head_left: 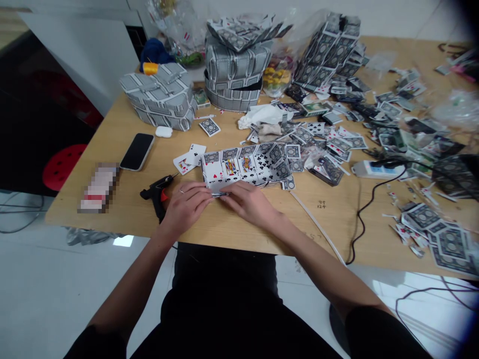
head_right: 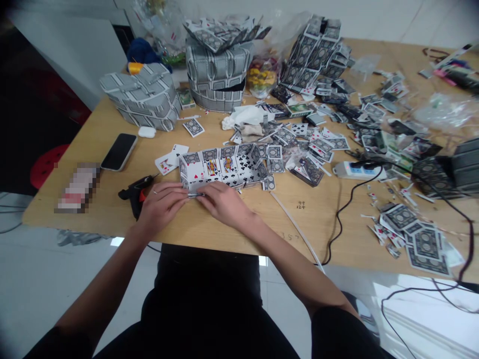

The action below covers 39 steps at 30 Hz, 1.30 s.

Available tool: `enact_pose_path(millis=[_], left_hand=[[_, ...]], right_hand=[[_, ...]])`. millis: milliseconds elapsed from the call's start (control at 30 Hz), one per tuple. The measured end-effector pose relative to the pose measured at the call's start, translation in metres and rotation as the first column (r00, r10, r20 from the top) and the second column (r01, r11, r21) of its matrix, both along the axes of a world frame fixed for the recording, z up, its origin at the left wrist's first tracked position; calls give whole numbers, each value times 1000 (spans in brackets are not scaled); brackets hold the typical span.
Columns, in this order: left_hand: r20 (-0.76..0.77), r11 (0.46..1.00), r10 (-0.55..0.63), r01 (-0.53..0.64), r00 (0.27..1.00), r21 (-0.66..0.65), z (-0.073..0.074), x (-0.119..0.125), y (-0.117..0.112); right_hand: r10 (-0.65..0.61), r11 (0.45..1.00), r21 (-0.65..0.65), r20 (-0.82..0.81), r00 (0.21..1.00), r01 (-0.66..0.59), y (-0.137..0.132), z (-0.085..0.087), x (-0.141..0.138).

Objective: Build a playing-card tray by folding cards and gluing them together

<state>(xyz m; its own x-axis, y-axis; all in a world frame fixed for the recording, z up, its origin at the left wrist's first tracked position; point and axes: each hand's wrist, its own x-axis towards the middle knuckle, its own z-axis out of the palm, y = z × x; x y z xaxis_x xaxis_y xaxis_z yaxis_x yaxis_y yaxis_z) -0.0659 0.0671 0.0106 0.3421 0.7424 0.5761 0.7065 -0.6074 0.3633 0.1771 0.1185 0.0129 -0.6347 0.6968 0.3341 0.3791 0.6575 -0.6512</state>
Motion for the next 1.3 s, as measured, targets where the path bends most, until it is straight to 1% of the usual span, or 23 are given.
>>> enact_pose_path(millis=[133, 400, 500, 700, 833, 900, 967, 1167, 1300], left_hand=[[-46, 998, -24, 22, 999, -57, 6, 1, 1], [-56, 989, -41, 33, 998, -148, 15, 6, 1], [-64, 982, -33, 21, 997, -186, 17, 8, 1], [-75, 967, -31, 11, 997, -255, 18, 7, 2], [-64, 958, 24, -41, 998, -285, 15, 5, 2], [-54, 955, 51, -65, 997, -290, 13, 4, 2], [-52, 958, 52, -65, 997, -280, 13, 3, 2], [-82, 976, 34, -50, 996, -210, 14, 3, 4], [-91, 978, 1, -20, 996, -208, 15, 3, 6]], right_hand=[[-1, 1000, 15, 0, 1000, 1, 0, -1, -3], [-14, 1000, 19, 25, 1000, 14, -2, -1, -4], [-10, 1000, 25, 25, 1000, 10, -3, -2, -3], [-19, 1000, 12, 20, 1000, 19, -5, -2, -6], [-27, 1000, 2, 32, 999, 27, -5, 0, -7], [-26, 1000, 2, 37, 999, 26, -5, 1, -8], [-29, 1000, 8, 36, 999, 29, -5, 1, -8], [-40, 999, 24, 37, 998, 39, -6, 0, -10], [-50, 999, 20, 31, 998, 49, -6, -2, -10]])
